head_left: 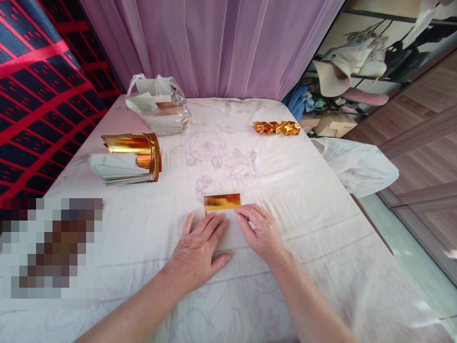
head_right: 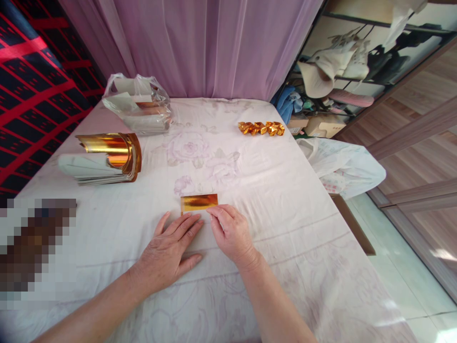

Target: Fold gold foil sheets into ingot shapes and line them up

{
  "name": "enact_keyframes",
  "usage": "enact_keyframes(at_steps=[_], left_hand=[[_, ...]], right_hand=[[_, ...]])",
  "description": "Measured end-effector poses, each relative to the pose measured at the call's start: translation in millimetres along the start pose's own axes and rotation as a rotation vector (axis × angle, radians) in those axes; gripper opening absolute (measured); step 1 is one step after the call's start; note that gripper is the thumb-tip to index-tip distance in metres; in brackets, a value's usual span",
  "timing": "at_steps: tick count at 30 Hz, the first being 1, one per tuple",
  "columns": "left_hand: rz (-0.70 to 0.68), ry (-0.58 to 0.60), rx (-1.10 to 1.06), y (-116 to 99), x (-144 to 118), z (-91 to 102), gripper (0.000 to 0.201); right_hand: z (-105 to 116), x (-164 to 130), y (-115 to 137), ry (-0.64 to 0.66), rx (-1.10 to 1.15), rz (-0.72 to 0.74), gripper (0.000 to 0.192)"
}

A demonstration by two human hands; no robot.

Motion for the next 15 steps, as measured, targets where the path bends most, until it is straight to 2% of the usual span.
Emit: enact_keyframes(at_steps=[4, 9, 15], left_hand=[[-0.006, -0.015, 0.002, 0.2, -0.1, 0.4, 0.063], [-0.008, -0.020, -0.007, -1.0, 0.7, 1.5, 0.063], [-0.006, 0.000, -0.007, -1.2, 0.0, 1.3, 0.065]], right_hand=[[-8.7, -1.7, 7.1, 0.033, 0.010, 0.036, 0.025], [-20.6, -3.8, 2.2, 0.139, 0.005, -0.003, 0.024], [-23.2, -2.9, -0.7, 0.155, 0.005, -0.035, 0.018]])
Point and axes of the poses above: each hand's wrist, its own x-axis towards the middle knuckle, its own z-axis out of the back of the hand, y = z × x, the point moved 6 cm from there along x, towards the middle knuckle, and after that the axes turned 10 degrees about -x, right-handed, at the moved point
